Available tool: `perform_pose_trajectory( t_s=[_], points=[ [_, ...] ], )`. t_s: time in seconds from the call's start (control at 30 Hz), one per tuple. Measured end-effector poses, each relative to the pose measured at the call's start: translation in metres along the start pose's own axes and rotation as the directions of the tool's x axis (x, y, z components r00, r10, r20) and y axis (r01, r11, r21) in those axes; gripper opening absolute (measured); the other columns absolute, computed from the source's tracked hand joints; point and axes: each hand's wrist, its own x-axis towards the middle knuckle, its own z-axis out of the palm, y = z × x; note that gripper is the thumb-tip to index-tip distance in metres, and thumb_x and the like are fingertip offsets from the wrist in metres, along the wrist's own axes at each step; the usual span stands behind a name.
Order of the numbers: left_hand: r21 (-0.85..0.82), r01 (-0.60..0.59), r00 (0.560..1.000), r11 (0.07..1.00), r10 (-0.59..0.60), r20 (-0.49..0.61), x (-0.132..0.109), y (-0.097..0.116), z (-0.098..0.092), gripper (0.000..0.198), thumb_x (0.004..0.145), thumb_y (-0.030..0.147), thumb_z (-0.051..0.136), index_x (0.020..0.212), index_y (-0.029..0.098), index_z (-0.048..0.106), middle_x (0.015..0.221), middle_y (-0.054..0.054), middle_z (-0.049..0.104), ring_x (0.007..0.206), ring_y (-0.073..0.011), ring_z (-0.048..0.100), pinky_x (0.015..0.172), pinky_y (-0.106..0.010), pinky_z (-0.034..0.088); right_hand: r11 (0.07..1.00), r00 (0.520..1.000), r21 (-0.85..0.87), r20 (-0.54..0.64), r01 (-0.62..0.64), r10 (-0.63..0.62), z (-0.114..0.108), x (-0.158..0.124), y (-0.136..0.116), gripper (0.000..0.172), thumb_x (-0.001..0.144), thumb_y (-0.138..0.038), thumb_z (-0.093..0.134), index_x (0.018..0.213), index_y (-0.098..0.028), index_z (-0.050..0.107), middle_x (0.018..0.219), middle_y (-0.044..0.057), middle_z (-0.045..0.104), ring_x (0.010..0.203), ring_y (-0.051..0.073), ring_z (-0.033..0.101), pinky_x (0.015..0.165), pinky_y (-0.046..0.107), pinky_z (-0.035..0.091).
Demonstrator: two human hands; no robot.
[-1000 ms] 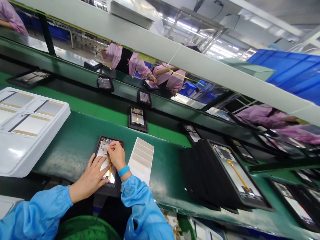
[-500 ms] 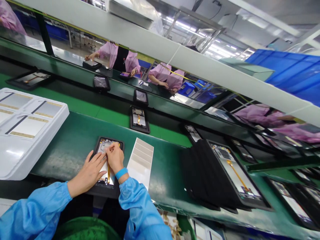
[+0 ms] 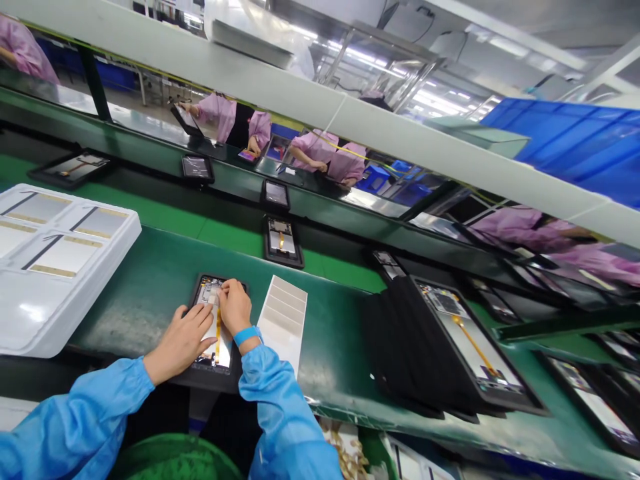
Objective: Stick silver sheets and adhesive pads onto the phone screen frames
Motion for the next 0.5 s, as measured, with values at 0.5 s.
perform_pose_trajectory(
  t_s=[0.5],
  points=[
    [0.139,0.016,0.999,0.99,-0.011,-0.04,0.022,-0.022,-0.004,0.038,0.095,0.032,0.053,0.13,0.019,0.059,0.138,-0.014,0.055,0.128,-0.0336,0.042,0.099,-0.052,0.034,0.99,0.996,0.132,0.058,0.054,-0.062,-0.024,0.006,-0.005,0.016,0.083,-0.027,0.051,0.085,-0.019,0.064,0.086,0.006,0.071,0.079,0.02,0.068,0.076,0.033,0.052]
  ],
)
